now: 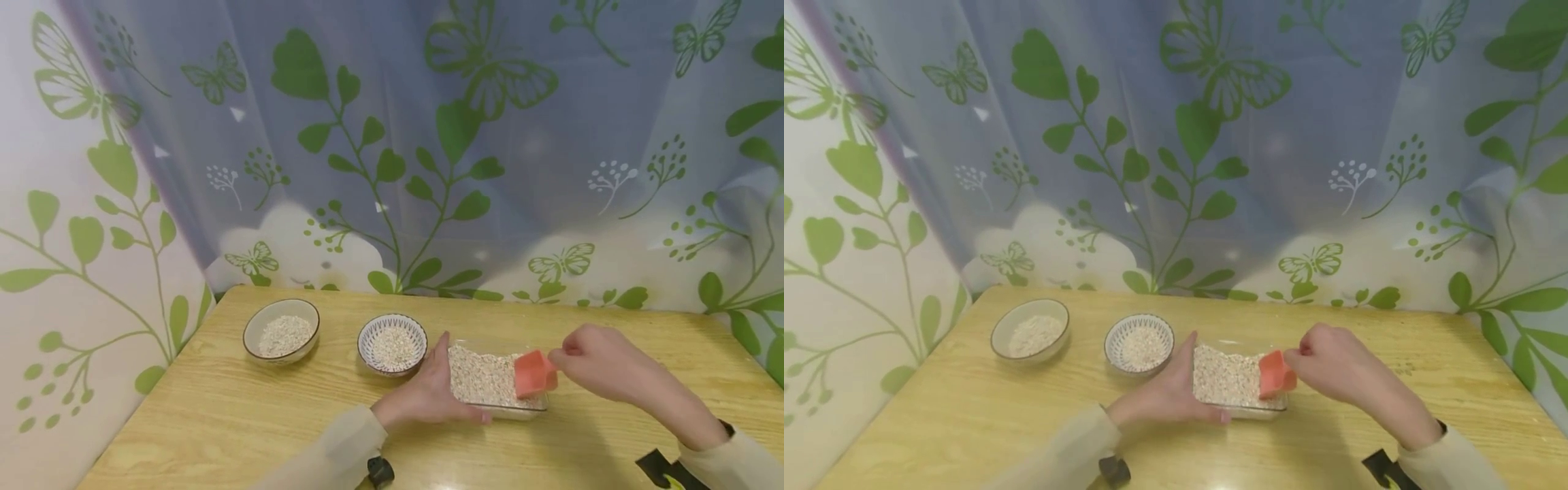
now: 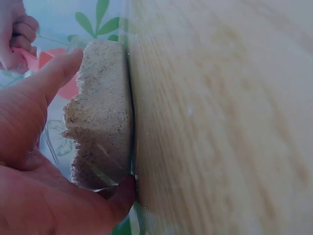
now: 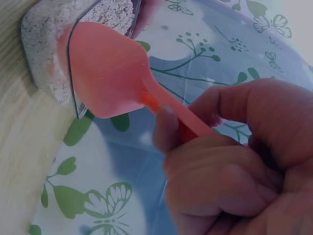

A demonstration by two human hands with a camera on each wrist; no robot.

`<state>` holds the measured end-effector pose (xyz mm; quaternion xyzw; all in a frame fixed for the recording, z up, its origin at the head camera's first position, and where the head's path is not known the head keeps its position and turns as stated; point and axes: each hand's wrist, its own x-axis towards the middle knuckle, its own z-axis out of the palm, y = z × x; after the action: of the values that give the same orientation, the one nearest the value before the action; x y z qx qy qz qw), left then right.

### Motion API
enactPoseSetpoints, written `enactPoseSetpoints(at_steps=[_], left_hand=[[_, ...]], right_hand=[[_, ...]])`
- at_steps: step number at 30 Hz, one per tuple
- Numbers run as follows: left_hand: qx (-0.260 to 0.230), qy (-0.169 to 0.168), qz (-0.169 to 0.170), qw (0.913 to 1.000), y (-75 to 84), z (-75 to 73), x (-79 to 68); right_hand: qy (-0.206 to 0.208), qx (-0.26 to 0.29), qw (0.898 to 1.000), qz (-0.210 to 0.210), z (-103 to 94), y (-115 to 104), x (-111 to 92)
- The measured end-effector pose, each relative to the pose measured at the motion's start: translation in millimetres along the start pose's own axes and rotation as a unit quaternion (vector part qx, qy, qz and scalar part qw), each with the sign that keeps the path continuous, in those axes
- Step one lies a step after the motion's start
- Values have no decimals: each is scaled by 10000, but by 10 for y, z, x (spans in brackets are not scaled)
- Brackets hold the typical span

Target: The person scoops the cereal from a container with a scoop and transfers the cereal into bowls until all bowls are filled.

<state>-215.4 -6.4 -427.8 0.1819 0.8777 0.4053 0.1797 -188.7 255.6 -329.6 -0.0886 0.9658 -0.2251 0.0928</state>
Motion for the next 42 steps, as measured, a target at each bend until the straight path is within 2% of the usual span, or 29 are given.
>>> enactPoseSetpoints(at_steps=[4, 8, 14, 18, 21, 25, 29, 31, 34, 37, 42], left_hand=[[-34, 23, -49, 10000, 4, 7, -3], [-73, -1, -54, 10000, -3, 1, -3], [-30, -20, -114, 9999, -16, -8, -3], [-33, -45, -164, 9998, -9, -7, -13], [-40, -62, -183, 9998, -8, -3, -15], [-42, -65, -199, 9998, -7, 6, -9], [-43, -52, -196, 9998, -5, 11, -1], [-49, -47, -182, 9998, -1, 9, 1], [-57, -48, -177, 9998, 11, 4, 0], [-45, -74, -186, 9998, 23, 0, -8], [-81, -102, -196, 9997, 22, -1, -17]], right_hand=[[-76, 66, 9999, -27, 47, -33, 47], [-286, 402, 9987, 122, 106, 3, 96], [-645, 1259, 9898, 189, 185, 263, 184], [-945, 1736, 9800, -225, 284, 486, 221], [-985, 1875, 9743, -768, 371, 582, 239], [-843, 1918, 9687, -1332, 431, 600, 243], [-780, 1981, 9630, -1653, 457, 541, 242], [-832, 2018, 9636, -1546, 460, 516, 240], [-1010, 2214, 9634, -1122, 450, 517, 226], [-1302, 2719, 9512, -662, 443, 577, 210], [-1719, 3732, 9107, -422, 450, 726, 210]])
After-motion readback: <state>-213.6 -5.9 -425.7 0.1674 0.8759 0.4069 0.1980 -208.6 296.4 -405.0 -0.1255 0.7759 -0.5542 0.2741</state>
